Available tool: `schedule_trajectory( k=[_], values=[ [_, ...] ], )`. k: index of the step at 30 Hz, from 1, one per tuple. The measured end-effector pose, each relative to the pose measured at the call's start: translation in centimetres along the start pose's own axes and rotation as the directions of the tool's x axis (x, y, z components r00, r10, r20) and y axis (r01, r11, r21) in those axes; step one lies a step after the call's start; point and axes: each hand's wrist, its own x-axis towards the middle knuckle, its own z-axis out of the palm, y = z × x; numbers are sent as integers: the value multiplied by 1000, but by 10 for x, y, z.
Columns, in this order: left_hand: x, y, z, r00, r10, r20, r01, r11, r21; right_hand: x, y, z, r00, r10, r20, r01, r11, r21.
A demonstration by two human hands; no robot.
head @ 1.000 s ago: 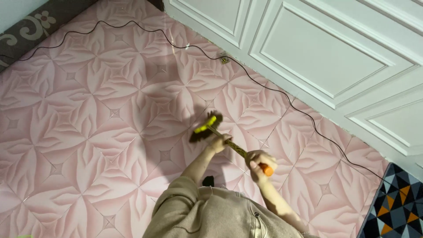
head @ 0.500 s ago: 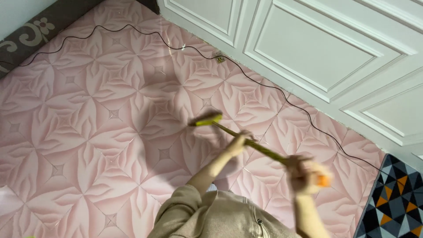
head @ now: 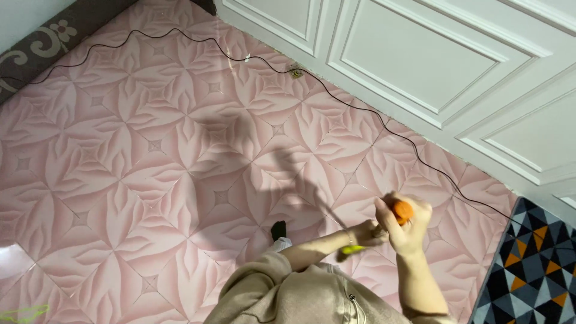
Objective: Sweeping the floor with a broom.
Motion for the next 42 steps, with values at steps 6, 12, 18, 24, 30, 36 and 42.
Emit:
schedule_trajectory(
  k=[6,12,18,24,30,36,42],
  values=[
    [-56,-27,-46,998,-28,-58,37,987,156,-79,64,12,973,-67,-220,178,824,538],
    [-115,-88,-85,974,106,-200,-20,921,389,-144,96,62,933,-325,-153,358,822,443],
    [-154,-92,-125,869,-401,-291,479,830,285,-172,115,106,840,-542,3,481,749,456],
    [-130,-89,-115,836,87,-543,213,859,465,-205,159,80,932,-352,-84,342,782,521],
    [-85,61,-79,962,24,-273,57,957,285,-115,13,-35,957,-100,-272,259,718,646],
    [-108,104,-16,991,78,-112,-23,906,423,-80,-54,-53,981,-148,-129,196,675,712],
    [-146,-9,-28,986,124,-111,-30,791,612,-93,-21,-5,968,-246,48,171,788,591]
  ],
)
